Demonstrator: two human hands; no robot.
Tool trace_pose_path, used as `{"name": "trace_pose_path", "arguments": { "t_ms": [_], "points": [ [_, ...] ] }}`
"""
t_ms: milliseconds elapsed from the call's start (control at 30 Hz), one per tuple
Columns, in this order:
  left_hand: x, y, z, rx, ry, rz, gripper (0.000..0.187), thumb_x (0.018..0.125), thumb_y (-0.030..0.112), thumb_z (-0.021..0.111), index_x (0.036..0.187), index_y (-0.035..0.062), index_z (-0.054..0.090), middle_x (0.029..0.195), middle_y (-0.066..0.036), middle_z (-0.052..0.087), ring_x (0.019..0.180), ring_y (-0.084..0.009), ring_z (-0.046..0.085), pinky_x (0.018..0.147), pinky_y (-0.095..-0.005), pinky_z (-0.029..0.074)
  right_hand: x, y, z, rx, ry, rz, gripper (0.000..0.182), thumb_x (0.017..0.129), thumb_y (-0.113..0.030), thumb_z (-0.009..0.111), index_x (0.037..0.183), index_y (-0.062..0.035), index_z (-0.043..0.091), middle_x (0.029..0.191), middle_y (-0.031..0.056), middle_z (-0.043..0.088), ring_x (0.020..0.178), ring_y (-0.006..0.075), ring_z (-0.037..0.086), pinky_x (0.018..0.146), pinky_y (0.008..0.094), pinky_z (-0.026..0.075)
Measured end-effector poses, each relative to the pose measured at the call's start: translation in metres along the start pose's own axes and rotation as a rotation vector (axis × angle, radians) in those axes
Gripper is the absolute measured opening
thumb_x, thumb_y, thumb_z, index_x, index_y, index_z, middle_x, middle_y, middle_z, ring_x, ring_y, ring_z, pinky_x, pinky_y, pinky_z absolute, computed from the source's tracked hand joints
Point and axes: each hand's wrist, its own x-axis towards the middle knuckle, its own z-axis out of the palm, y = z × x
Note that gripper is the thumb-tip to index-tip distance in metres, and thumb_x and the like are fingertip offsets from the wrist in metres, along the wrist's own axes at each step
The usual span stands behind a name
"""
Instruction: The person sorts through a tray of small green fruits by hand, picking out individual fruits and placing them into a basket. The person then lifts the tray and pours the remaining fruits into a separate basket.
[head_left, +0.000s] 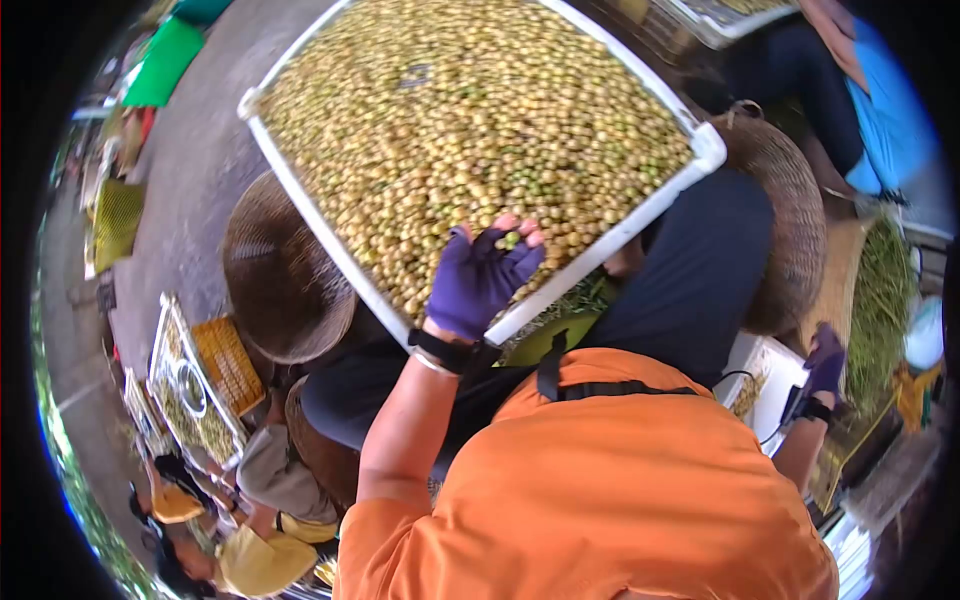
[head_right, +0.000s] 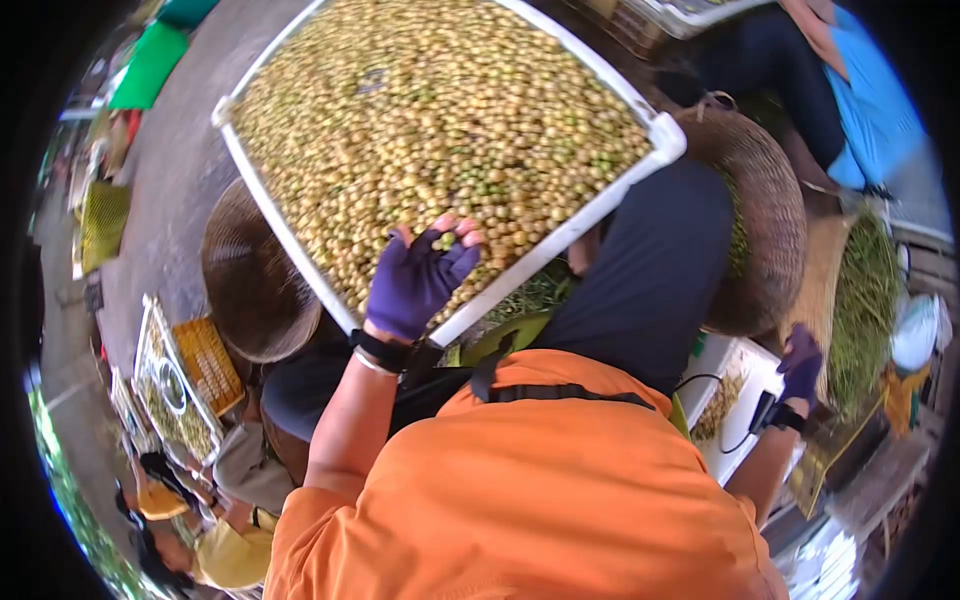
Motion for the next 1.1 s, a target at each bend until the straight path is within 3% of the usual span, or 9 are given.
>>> {"name": "trace_pose_path", "arguments": {
  "t_ms": [100, 167, 300, 500, 600, 667, 767, 900, 1100],
  "points": [
    [-0.007, 0.002, -0.002, 0.019, 0.008, 0.044, 0.041, 0.097, 0.026, 0.048, 0.123, -0.006, 0.043, 0.129, -0.028, 0.046, 0.118, -0.0384, 0.049, 0.105, -0.0458, 0.041, -0.053, -0.149, 0.05, 0.214, -0.188, -0.413, 0.03, 0.093, -0.025, 0.053, 0.107, -0.0005, 0.062, 0.065, -0.0011, 0.051, 0.051, 0.005, 0.046, 0.049, 0.0218, 0.039],
    [-0.011, 0.0, -0.007, 0.087, 0.01, 0.093, 0.034, 0.098, 0.016, 0.045, 0.124, -0.0053, 0.042, 0.128, -0.027, 0.047, 0.117, -0.0367, 0.051, 0.105, -0.0448, 0.042, -0.088, -0.214, 0.093, 0.339, -0.348, -0.638, 0.032, 0.092, -0.018, 0.055, 0.114, 0.0037, 0.06, 0.075, 0.0009, 0.056, 0.059, 0.0054, 0.049, 0.056, 0.0209, 0.041],
    [-0.025, 0.008, -0.017, 0.117, 0.055, 0.094, 0.032, 0.095, 0.001, 0.043, 0.126, -0.0046, 0.041, 0.125, -0.023, 0.049, 0.115, -0.0337, 0.053, 0.104, -0.044, 0.044, -0.156, -0.292, 0.173, 0.209, -0.742, -0.858, 0.032, 0.085, -0.013, 0.061, 0.111, 0.0057, 0.061, 0.083, 0.0024, 0.061, 0.063, 0.0073, 0.052, 0.062, 0.0222, 0.043],
    [-0.045, 0.041, -0.02, 0.647, 0.254, 0.146, 0.034, 0.093, 0.018, 0.056, 0.121, -0.0006, 0.052, 0.104, -0.017, 0.063, 0.093, -0.027, 0.065, 0.084, -0.0397, 0.054, -0.202, -0.322, 0.272, -0.137, -1.081, -1.046, 0.025, 0.087, -0.022, 0.06, 0.1, -0.0001, 0.062, 0.072, 0.0078, 0.059, 0.063, 0.0123, 0.058, 0.062, 0.0263, 0.046],
    [-0.038, 0.063, -0.012, 1.367, 0.519, 0.107, 0.033, 0.093, 0.018, 0.055, 0.122, 0.003, 0.055, 0.088, -0.008, 0.065, 0.071, -0.0151, 0.064, 0.064, -0.028, 0.055, -0.184, -0.305, 0.323, -0.343, -0.828, -1.424, 0.025, 0.087, -0.028, 0.06, 0.095, -0.0046, 0.063, 0.08, 0.0175, 0.064, 0.076, 0.0327, 0.062, 0.07, 0.0412, 0.049],
    [-0.03, 0.082, -0.026, 1.93, 0.521, 0.183, 0.034, 0.095, 0.023, 0.052, 0.125, 0.0077, 0.057, 0.081, -0.002, 0.063, 0.061, -0.0092, 0.059, 0.055, -0.0226, 0.05, -0.182, -0.291, 0.334, -0.434, -0.793, -1.522, 0.022, 0.086, -0.027, 0.06, 0.092, -0.007, 0.063, 0.082, 0.016, 0.064, 0.079, 0.0341, 0.062, 0.07, 0.0441, 0.048],
    [-0.031, 0.077, -0.016, 1.473, 0.617, 0.235, 0.036, 0.096, 0.026, 0.051, 0.126, 0.0057, 0.055, 0.081, -0.003, 0.064, 0.061, -0.0096, 0.06, 0.055, -0.0228, 0.051, -0.179, -0.265, 0.35, -0.531, -0.742, -1.602, 0.019, 0.085, -0.025, 0.06, 0.09, -0.0076, 0.062, 0.081, 0.0149, 0.064, 0.079, 0.0342, 0.062, 0.07, 0.0448, 0.048],
    [-0.026, 0.079, -0.023, 0.912, 0.392, 0.342, 0.032, 0.095, 0.028, 0.053, 0.115, 0.003, 0.057, 0.094, -0.01, 0.065, 0.079, -0.0176, 0.065, 0.073, -0.0302, 0.055, -0.175, -0.233, 0.37, -0.709, -0.718, -1.59, 0.017, 0.085, -0.023, 0.059, 0.092, -0.0082, 0.06, 0.081, 0.0159, 0.064, 0.078, 0.0354, 0.062, 0.069, 0.0459, 0.048],
    [-0.014, 0.103, -0.035, 0.677, 0.159, 0.501, 0.035, 0.097, 0.024, 0.05, 0.123, -0.0013, 0.05, 0.111, -0.015, 0.061, 0.1, -0.0261, 0.062, 0.09, -0.0399, 0.051, -0.206, -0.244, 0.364, -0.671, -0.777, -1.514, 0.017, 0.086, -0.023, 0.058, 0.096, -0.0096, 0.058, 0.081, 0.0149, 0.064, 0.078, 0.0346, 0.063, 0.066, 0.0462, 0.048]
  ]
}}
